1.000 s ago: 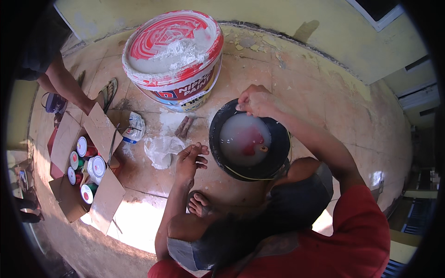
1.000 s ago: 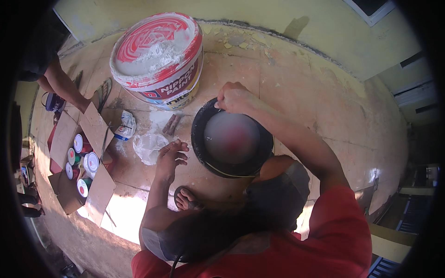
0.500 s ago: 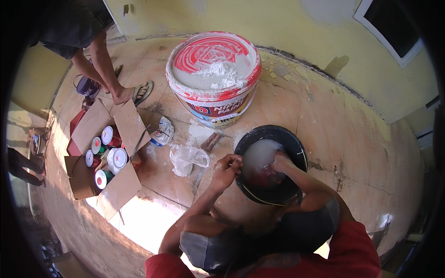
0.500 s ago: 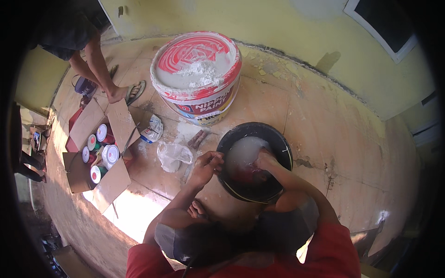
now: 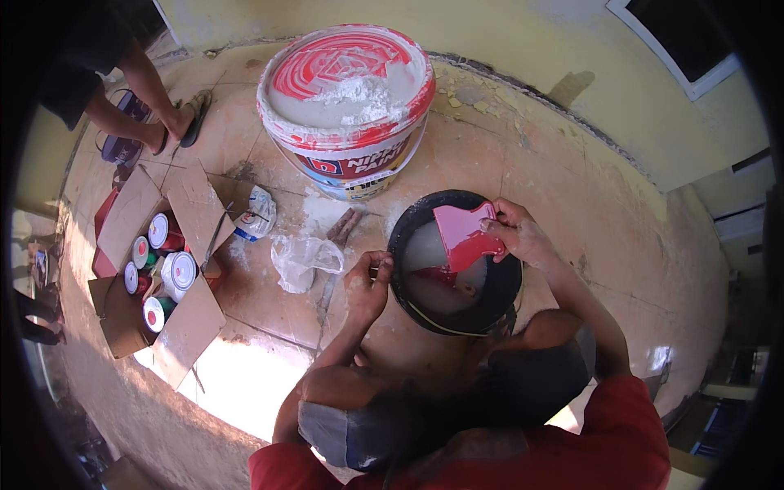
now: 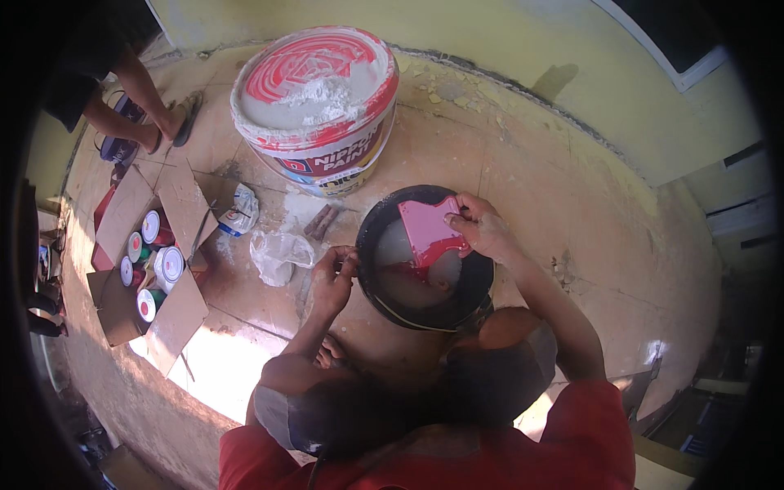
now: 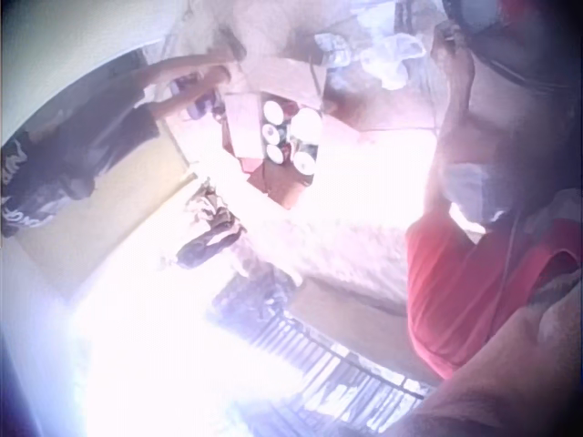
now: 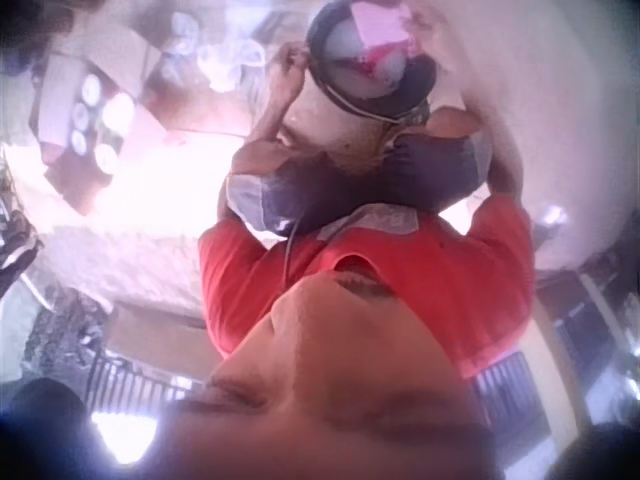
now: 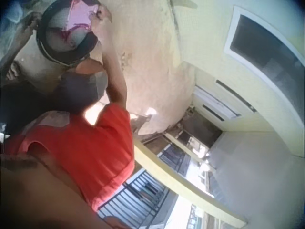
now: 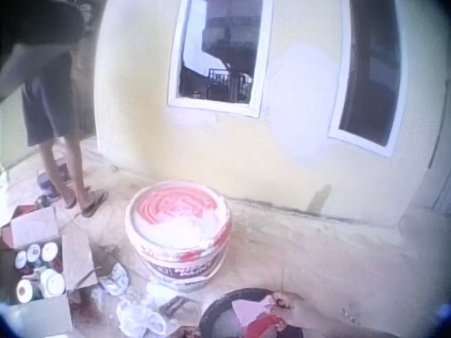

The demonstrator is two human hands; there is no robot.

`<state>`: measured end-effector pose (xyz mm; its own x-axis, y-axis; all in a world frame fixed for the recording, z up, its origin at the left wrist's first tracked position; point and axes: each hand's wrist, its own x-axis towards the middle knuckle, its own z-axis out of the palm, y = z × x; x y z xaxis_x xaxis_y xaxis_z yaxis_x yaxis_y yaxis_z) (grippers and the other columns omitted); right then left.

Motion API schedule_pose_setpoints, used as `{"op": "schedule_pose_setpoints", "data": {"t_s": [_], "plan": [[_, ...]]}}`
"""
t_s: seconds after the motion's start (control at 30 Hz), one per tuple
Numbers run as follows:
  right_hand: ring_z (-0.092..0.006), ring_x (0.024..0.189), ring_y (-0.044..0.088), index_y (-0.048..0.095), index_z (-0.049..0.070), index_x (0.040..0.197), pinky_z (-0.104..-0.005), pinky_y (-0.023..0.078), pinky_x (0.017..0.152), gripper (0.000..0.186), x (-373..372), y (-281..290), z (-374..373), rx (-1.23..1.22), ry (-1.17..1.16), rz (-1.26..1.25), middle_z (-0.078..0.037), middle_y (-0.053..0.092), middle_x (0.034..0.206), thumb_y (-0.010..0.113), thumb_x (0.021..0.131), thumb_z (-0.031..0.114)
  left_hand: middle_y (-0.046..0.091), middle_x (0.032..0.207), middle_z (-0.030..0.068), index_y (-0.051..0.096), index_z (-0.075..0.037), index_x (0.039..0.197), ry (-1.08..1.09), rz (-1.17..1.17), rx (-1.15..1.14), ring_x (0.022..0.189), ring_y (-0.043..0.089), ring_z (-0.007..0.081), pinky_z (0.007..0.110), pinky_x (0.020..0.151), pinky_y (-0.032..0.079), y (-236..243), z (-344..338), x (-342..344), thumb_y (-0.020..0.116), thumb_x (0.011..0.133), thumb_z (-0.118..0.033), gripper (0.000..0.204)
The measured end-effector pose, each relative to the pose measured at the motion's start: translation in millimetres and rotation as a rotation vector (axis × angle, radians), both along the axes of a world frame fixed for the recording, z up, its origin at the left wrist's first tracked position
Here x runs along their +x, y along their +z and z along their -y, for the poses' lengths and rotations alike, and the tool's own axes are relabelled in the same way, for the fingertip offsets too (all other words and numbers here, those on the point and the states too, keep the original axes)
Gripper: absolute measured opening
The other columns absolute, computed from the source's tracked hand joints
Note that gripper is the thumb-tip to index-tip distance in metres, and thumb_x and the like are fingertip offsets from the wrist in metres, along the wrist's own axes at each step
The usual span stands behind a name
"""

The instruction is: The person mixes a white plaster compound in a bucket using a trowel, then applies the mixture to a wall using a trowel and a plastic bag. The person works in a tiled area with paint cans and other materials nearby.

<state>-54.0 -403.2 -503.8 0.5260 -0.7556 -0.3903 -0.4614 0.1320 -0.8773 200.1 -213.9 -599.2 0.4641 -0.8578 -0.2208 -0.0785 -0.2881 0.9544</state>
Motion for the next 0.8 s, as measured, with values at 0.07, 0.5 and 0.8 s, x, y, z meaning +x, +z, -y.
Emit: {"op": "schedule_pose_setpoints", "data": {"t_s": [0.07,0.5,0.8], "plan": [[-0.0088,0.067,0.064,0.06,0.007,0.116,-0.0277,0.056,0.047,0.019,-2,19,10,0.034,0.018,0.072,-0.004,0.069,0.087,0.064,0.104,0.021,0.076,0.092,0.0076,0.07,-0.001,0.12,-0.024,-0.123,0.007,0.076,0.07,0.0143,0.03,0.069,0.056,3,2,-3,0.066,0.103,-0.023,0.029],[-0.0147,0.089,0.073,0.069,0.001,0.133,-0.0292,0.061,0.069,0.04,61,99,14,-0.19,0.11,-0.05,-0.011,0.077,0.106,0.075,0.097,0.02,0.078,0.099,0.0129,0.076,-0.006,0.115,-0.216,0.149,-0.262,0.079,0.074,0.0212,0.036,0.076,0.059,30,39,-19,0.067,0.101,-0.022,0.023],[-0.0334,0.109,0.071,0.074,0.02,0.127,-0.0434,0.058,0.092,0.038,332,200,140,-1.185,0.603,-0.747,-0.011,0.076,0.119,0.063,0.091,0.016,0.073,0.1,0.0104,0.072,-0.012,0.117,-0.274,0.623,-0.507,0.093,0.072,0.03,0.042,0.079,0.06,-22,32,-35,0.072,0.095,-0.02,0.024]]}}
